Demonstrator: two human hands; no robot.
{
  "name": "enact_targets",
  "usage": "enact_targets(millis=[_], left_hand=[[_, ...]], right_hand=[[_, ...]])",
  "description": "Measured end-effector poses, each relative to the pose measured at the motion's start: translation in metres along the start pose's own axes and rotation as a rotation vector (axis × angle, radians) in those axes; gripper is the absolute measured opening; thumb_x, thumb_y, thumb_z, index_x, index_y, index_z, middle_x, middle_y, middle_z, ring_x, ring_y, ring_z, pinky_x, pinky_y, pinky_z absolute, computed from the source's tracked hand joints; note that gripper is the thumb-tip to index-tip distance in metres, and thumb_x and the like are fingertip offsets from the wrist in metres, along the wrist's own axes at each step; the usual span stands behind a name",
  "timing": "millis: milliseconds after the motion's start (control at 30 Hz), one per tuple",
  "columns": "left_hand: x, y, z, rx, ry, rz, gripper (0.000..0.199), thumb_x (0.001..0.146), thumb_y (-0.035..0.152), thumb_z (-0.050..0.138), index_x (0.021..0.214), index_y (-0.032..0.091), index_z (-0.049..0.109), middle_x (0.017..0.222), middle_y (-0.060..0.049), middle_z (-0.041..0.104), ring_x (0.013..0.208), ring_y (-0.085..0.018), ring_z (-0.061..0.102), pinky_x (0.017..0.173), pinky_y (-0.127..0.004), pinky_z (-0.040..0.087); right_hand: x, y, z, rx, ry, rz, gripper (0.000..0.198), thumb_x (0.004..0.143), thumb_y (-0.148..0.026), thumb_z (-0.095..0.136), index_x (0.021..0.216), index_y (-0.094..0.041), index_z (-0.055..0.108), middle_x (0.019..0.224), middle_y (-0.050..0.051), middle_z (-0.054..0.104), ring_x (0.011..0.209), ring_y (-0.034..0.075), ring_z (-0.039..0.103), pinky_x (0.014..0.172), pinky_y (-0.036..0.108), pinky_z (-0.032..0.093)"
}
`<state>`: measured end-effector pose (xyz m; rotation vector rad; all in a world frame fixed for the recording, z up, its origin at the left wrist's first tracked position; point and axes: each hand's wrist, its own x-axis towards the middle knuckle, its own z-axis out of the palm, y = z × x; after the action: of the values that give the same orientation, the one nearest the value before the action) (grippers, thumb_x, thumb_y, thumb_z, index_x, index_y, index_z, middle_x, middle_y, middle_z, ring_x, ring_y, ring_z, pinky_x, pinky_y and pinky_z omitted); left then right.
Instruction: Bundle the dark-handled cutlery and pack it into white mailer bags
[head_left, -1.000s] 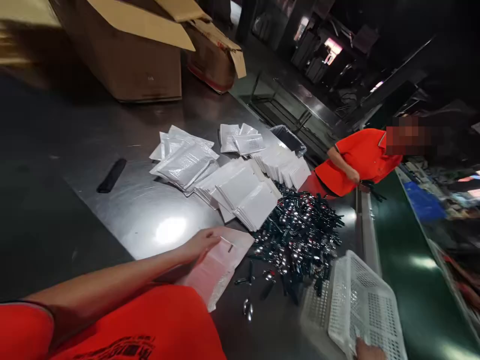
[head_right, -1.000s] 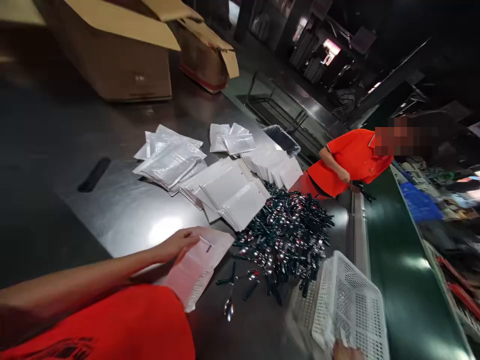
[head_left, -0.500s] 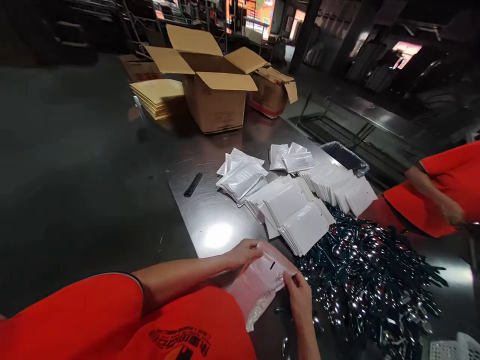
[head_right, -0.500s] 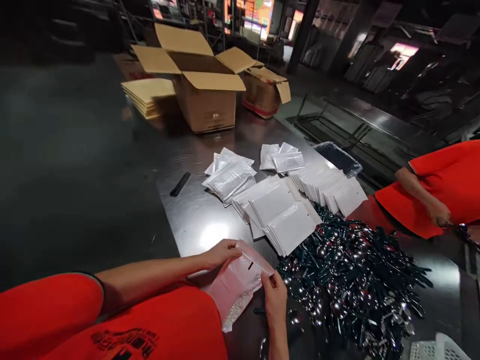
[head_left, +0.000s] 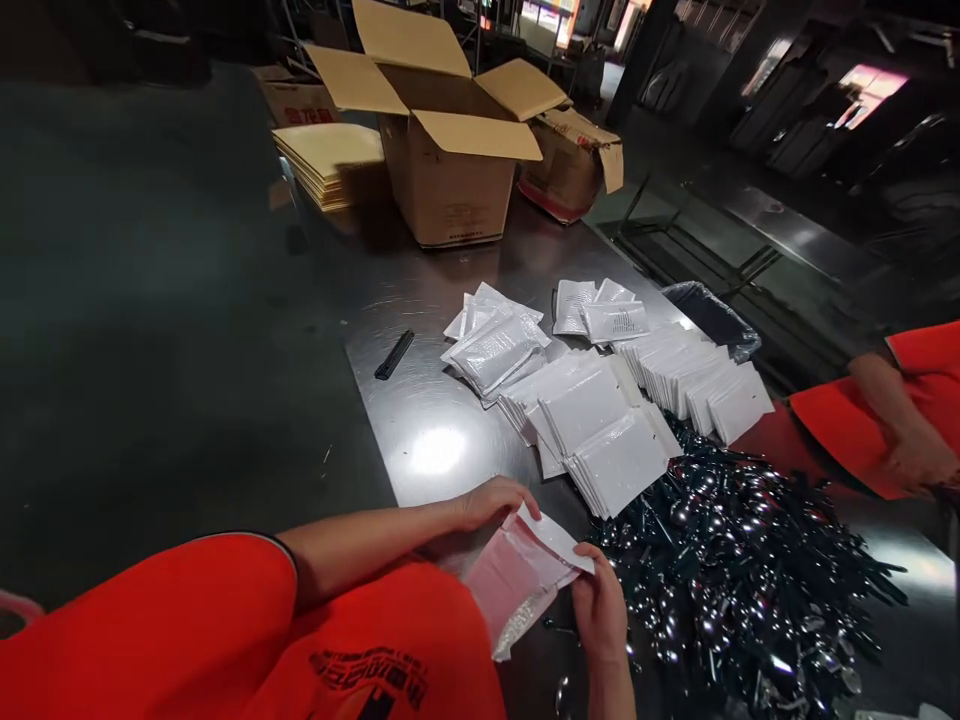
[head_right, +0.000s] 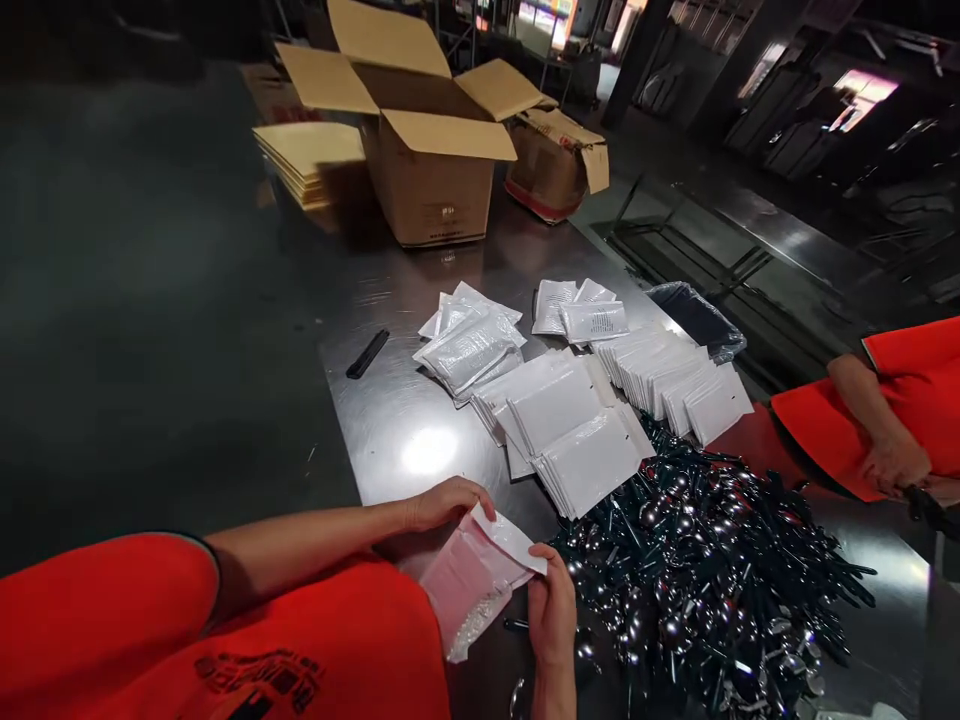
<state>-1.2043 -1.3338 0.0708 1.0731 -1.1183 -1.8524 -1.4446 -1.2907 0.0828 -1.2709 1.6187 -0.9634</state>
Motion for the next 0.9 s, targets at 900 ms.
enact_targets(millis=[900], left_hand=[[0.007,0.05,-0.009,0.829,-0.392,-0.172,0.014,0.085,0.024,0.084,0.081,0.017,0.072,0.063,0.004,0.064,0.062,-0.015,0.059,0.057,-0.025,0.041]], right_hand=[[-0.025,0.0,0.029,-0.09,-0.043,0.272,0.05,0.068,-0.072,0.066,0.081,-0.026,0.079,0.086,0.006,0.081,0.092,0.034,0.075,0.082,0.042,0.062]])
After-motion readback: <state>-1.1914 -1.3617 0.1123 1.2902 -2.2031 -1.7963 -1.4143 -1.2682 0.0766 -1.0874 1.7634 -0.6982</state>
